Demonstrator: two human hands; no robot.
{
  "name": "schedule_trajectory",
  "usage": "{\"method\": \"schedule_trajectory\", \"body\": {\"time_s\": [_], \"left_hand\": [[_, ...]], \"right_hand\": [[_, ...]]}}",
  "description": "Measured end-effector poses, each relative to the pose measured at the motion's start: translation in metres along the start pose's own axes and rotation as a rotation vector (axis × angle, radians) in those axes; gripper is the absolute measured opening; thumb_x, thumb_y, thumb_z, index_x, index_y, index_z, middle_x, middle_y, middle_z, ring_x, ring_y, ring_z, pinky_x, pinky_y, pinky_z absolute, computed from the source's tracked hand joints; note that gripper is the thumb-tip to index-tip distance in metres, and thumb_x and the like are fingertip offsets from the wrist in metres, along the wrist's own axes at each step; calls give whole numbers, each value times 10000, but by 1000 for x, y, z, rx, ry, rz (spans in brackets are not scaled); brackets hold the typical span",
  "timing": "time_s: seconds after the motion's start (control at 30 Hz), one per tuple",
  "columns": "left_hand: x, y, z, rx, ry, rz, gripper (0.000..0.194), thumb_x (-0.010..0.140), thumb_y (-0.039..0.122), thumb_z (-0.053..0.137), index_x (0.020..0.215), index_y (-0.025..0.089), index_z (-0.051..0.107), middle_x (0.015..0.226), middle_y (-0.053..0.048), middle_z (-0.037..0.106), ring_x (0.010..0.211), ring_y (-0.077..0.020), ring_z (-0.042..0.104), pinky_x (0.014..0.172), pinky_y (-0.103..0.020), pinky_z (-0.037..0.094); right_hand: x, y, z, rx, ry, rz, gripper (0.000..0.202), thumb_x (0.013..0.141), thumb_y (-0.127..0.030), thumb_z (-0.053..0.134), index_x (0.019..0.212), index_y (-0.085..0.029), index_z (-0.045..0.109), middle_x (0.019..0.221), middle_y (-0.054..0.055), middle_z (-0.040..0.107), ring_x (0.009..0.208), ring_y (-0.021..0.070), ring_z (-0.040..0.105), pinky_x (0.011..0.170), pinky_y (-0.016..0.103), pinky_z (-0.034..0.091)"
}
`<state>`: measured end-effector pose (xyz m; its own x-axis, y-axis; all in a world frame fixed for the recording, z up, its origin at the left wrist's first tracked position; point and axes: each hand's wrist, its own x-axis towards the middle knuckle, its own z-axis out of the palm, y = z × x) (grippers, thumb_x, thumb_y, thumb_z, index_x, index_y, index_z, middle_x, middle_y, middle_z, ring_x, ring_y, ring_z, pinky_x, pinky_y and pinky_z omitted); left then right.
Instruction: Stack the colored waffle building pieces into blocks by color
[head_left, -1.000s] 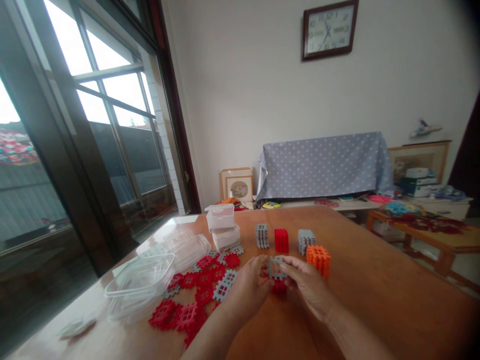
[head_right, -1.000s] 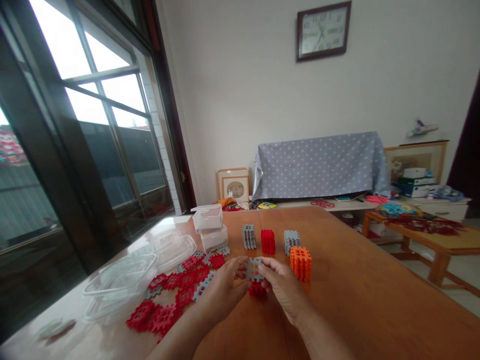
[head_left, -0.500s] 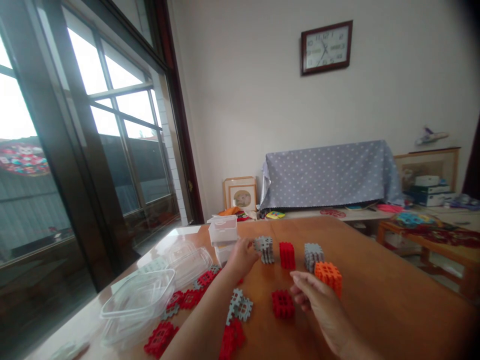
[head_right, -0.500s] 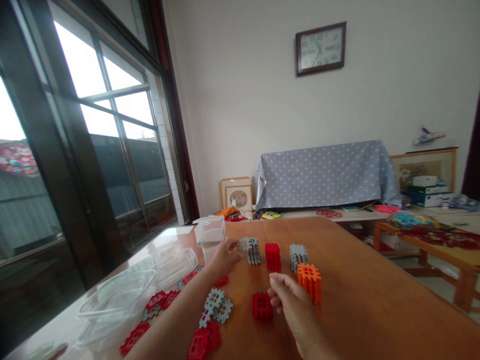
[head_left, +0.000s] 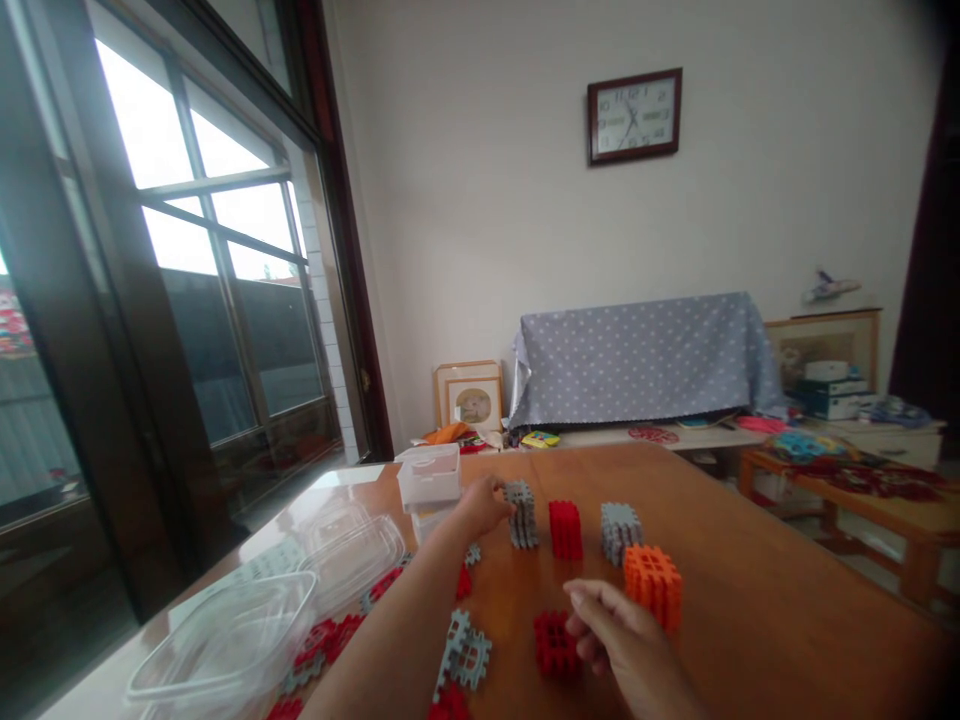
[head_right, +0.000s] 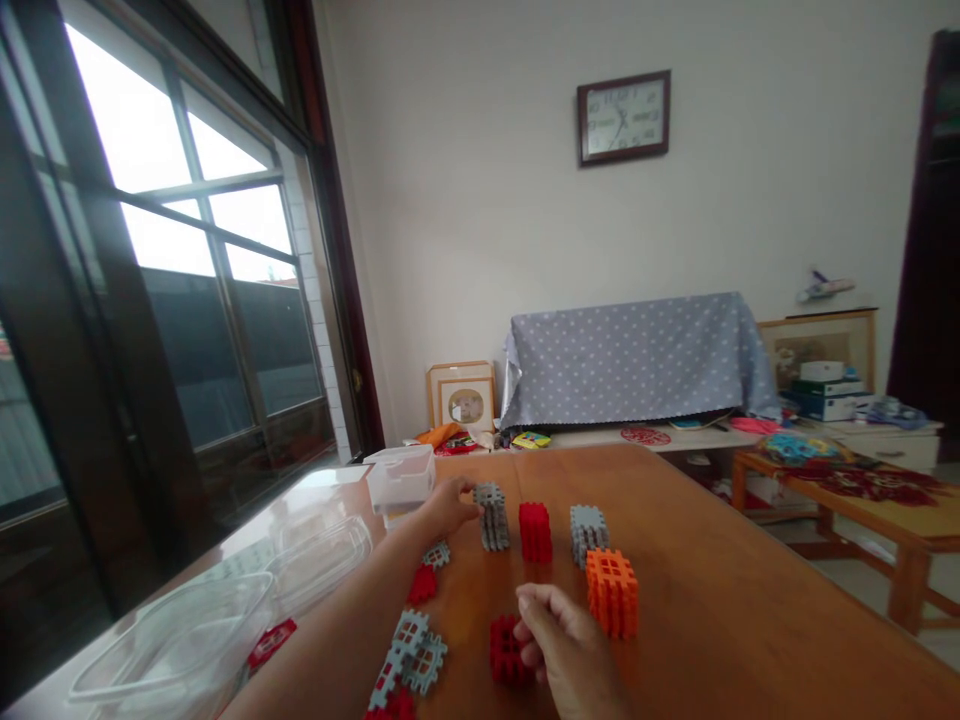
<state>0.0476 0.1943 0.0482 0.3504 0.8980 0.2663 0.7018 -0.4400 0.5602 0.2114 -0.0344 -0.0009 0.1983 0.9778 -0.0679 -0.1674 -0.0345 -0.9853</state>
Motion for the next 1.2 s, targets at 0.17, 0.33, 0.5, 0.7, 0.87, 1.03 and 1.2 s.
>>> {"method": "schedule_trajectory", "body": {"time_s": [0.17, 0.33, 0.5, 0.7, 0.87, 1.03, 1.2], "left_hand": [[10, -5, 5, -4, -48, 9, 452, 660, 257, 805, 1096, 159, 733, 1125, -71, 735, 1034, -244, 658, 914, -309, 484], [12, -3, 7, -5, -76, 6, 405, 674, 256, 787, 1066, 166, 741, 1101, -60, 743, 1003, -232, 664, 896, -302, 487], [11, -2, 8, -9, -94, -5, 371, 683, 243, 770, 1045, 164, 741, 1100, -62, 748, 1028, -234, 665, 908, -291, 484], [10, -6, 12, -44, -65, -53, 710, 666, 281, 804, 1322, 94, 607, 1330, -178, 650, 1175, -287, 629, 985, -318, 462], [-4, -4, 9, -100, 2, -54, 601, 749, 306, 730, 1307, 111, 618, 1307, -156, 666, 1186, -273, 622, 974, -304, 463], [-39, -1, -3, -153, 67, -49, 434, 829, 265, 612, 1238, 126, 655, 1176, -117, 717, 1051, -216, 662, 882, -273, 485], [-91, -14, -22, -132, 90, -109, 293, 871, 265, 530, 1065, 150, 717, 898, -46, 725, 819, -185, 645, 743, -270, 475]], "right_hand": [[1, 3, 1, -6, 17, 1, 463, 798, -625, 664, 1009, -217, 723, 743, 28, 678, 626, 158, 583, 557, 261, 383], [2, 3, 1, -10, 15, 2, 472, 777, -634, 671, 1002, -223, 726, 733, 29, 675, 618, 165, 584, 546, 265, 385], [2, 1, 2, -11, 21, 3, 460, 769, -626, 683, 995, -228, 731, 732, 29, 678, 612, 163, 585, 544, 264, 386], [3, 5, 0, -15, 24, 5, 444, 802, -609, 661, 1015, -225, 726, 744, 33, 678, 618, 159, 580, 551, 266, 389], [0, 1, -1, -3, 27, -1, 415, 816, -594, 658, 1009, -232, 721, 777, 29, 685, 639, 155, 584, 562, 265, 392], [-7, -7, 2, -24, 46, -31, 391, 797, -596, 670, 906, -225, 727, 767, 38, 693, 654, 172, 599, 583, 283, 425], [-10, -8, 1, -27, 61, -55, 422, 753, -586, 705, 940, -211, 750, 747, 47, 701, 639, 183, 603, 577, 299, 438]]}}
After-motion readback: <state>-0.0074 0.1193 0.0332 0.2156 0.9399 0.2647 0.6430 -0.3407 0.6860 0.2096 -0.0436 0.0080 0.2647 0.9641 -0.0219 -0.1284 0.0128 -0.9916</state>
